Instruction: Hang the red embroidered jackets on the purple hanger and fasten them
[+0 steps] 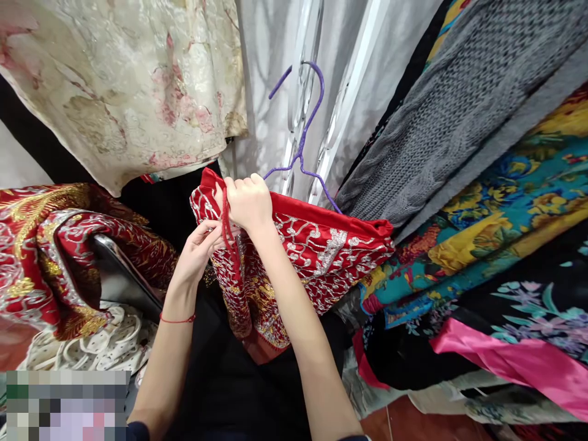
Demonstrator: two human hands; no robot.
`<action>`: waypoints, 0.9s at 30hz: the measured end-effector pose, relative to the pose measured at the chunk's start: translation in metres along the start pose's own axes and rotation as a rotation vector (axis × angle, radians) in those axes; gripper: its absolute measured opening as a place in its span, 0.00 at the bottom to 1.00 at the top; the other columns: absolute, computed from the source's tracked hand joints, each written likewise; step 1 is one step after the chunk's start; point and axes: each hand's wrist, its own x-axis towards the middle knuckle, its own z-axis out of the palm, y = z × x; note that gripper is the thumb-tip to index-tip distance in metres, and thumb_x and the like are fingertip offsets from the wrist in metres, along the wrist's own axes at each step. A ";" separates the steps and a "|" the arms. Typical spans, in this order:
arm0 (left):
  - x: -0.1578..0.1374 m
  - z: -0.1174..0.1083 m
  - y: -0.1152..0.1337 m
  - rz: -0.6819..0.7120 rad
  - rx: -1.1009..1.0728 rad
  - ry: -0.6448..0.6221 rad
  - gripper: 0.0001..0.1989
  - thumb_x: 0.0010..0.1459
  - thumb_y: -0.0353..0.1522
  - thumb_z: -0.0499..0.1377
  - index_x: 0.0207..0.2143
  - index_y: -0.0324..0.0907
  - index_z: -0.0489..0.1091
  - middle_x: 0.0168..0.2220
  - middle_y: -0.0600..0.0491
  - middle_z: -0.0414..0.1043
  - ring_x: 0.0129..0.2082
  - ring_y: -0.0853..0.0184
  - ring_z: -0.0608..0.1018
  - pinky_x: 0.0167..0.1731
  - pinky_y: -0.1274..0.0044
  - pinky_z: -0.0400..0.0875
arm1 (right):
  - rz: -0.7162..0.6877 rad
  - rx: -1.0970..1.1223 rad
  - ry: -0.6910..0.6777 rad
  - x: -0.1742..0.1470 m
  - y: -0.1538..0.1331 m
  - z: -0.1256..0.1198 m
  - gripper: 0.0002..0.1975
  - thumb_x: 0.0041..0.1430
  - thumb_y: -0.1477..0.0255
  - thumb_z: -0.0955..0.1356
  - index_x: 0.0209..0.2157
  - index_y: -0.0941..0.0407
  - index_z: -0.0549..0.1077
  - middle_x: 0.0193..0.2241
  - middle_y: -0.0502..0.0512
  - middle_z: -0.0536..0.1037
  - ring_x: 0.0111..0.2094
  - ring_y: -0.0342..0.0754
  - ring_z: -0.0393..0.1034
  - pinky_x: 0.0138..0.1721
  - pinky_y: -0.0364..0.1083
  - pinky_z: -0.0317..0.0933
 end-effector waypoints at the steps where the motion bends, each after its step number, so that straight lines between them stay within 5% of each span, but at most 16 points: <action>1: -0.001 -0.001 0.000 -0.006 0.004 0.007 0.16 0.54 0.46 0.67 0.36 0.44 0.72 0.34 0.52 0.79 0.36 0.66 0.82 0.39 0.74 0.78 | -0.012 0.012 0.002 -0.001 0.000 -0.001 0.26 0.74 0.65 0.53 0.38 0.61 0.77 0.28 0.59 0.79 0.30 0.51 0.68 0.42 0.51 0.55; 10: -0.004 0.003 0.006 0.068 0.156 0.067 0.14 0.59 0.43 0.62 0.30 0.41 0.71 0.26 0.55 0.73 0.25 0.72 0.74 0.26 0.81 0.66 | -0.176 0.145 -0.033 -0.025 0.004 -0.023 0.14 0.69 0.66 0.60 0.39 0.57 0.74 0.35 0.58 0.78 0.39 0.53 0.68 0.51 0.55 0.57; 17: -0.016 0.000 0.018 0.176 0.432 0.083 0.12 0.64 0.38 0.53 0.30 0.42 0.65 0.25 0.57 0.66 0.23 0.72 0.66 0.26 0.79 0.59 | -0.259 0.226 -0.131 -0.055 -0.007 -0.033 0.09 0.61 0.71 0.66 0.41 0.55 0.75 0.64 0.65 0.67 0.66 0.60 0.55 0.62 0.64 0.51; 21: -0.028 -0.002 0.025 0.303 0.698 0.109 0.10 0.64 0.36 0.51 0.30 0.43 0.63 0.25 0.57 0.66 0.24 0.71 0.66 0.28 0.77 0.59 | -0.206 0.169 -0.126 -0.067 -0.023 -0.028 0.10 0.64 0.76 0.63 0.42 0.57 0.76 0.54 0.64 0.77 0.62 0.59 0.61 0.62 0.64 0.49; 27: -0.035 -0.015 0.012 0.349 0.666 0.028 0.05 0.58 0.35 0.55 0.37 0.45 0.63 0.33 0.54 0.71 0.31 0.68 0.74 0.31 0.78 0.66 | -0.220 0.048 -0.129 -0.070 -0.039 -0.031 0.16 0.70 0.77 0.58 0.39 0.58 0.77 0.41 0.60 0.81 0.52 0.56 0.67 0.56 0.61 0.52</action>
